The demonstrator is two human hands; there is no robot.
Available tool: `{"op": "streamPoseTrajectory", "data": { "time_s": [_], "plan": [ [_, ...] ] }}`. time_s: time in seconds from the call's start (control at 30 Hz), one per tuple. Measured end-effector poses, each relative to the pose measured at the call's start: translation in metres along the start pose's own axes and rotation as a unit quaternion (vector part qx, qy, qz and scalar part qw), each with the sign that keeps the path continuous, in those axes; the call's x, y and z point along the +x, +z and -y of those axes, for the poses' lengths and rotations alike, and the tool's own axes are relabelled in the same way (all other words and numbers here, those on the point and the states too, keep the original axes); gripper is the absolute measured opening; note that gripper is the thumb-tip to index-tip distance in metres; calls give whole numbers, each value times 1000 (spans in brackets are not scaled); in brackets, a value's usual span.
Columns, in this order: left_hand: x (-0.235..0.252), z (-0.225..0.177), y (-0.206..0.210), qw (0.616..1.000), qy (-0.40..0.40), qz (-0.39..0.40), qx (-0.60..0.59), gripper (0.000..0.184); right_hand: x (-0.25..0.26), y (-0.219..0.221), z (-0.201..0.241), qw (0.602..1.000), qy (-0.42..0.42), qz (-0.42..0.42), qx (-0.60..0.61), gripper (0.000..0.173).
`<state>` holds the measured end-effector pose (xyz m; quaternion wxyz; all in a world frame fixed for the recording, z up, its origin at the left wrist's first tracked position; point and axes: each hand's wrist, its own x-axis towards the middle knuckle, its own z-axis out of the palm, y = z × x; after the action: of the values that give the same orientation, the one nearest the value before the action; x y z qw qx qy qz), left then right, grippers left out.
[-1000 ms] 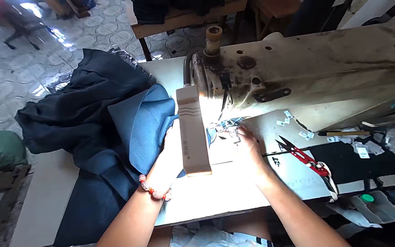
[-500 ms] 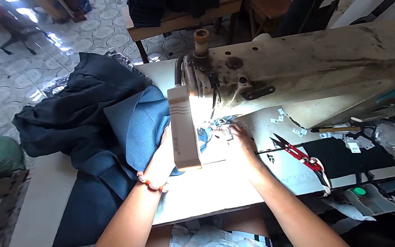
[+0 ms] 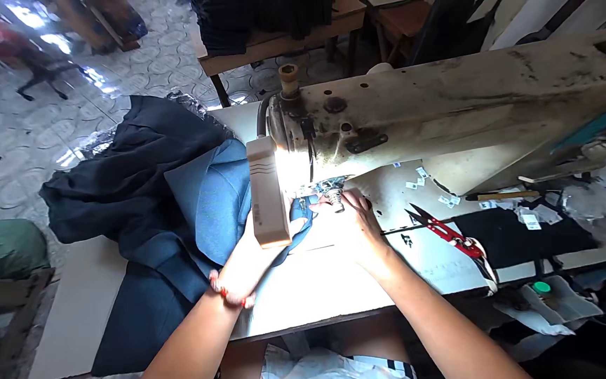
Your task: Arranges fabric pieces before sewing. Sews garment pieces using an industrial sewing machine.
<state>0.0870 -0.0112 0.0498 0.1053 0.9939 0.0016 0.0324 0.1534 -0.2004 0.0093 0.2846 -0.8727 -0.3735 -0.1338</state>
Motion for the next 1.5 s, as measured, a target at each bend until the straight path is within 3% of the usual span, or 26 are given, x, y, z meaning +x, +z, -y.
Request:
{"op": "streamPoseTrajectory", "data": {
  "time_s": [0.1, 0.27, 0.47, 0.7, 1.0, 1.27, 1.5],
  "plan": [
    [-13, -6, 5, 991, 64, -113, 41, 35, 0, 0, 0, 1000, -4, -6, 5, 21],
    [-23, 21, 29, 989, 125, -77, -24, 49, 2, 1, -2, 1000, -3, -1, 11, 23],
    [-22, 25, 32, 985, 142, -88, -42, 46, 3, 0, -1, 999, 19, -13, 28, 17],
    [-22, 24, 29, 989, 140, -38, -42, 47, 7, -6, 0, 986, 30, -108, 125, 28],
    [-19, 34, 33, 987, 149, -20, -60, 48, 4, -2, 0, 999, 31, 2, 45, 21],
    [-20, 37, 38, 984, 146, -65, -77, 46, 2, 4, -3, 1000, 15, -1, -1, 23],
    [-22, 14, 16, 989, 146, -8, 1, 59, 3, 3, -2, 1000, 7, -4, -4, 22]
  ]
}}
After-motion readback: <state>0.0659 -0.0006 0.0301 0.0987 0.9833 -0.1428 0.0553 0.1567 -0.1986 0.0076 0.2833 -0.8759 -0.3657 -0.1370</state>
